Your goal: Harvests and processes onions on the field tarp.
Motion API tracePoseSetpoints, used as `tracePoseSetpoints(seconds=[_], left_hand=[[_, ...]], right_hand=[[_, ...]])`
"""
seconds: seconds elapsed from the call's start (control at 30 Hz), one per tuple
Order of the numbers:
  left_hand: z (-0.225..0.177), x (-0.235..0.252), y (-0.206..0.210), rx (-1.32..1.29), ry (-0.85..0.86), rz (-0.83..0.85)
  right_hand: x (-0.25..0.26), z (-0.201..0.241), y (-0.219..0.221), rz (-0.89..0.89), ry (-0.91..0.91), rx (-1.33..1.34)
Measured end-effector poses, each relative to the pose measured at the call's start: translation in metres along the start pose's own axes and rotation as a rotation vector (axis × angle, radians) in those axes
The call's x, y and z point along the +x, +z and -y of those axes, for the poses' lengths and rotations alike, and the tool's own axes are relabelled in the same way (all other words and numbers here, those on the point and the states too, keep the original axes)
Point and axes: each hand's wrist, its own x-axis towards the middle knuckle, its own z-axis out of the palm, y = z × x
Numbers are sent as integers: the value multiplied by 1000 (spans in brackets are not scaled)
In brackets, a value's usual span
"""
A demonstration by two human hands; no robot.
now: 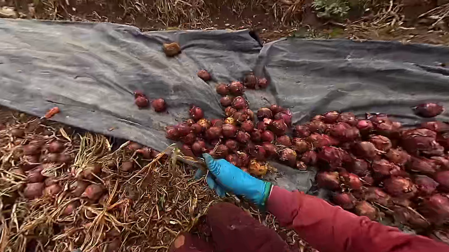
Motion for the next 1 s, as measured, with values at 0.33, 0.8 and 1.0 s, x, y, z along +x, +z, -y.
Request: tracePoseSetpoints(seconds=[0.33,0.8,1.0], left_hand=[[116,-91,137,-240,-758,298],[27,172,342,-472,-909,343],[31,119,275,-865,-676,-32]], right_hand=[[11,-146,94,58,465,168],[64,-71,145,118,662,216],[114,-172,168,-40,730,161]])
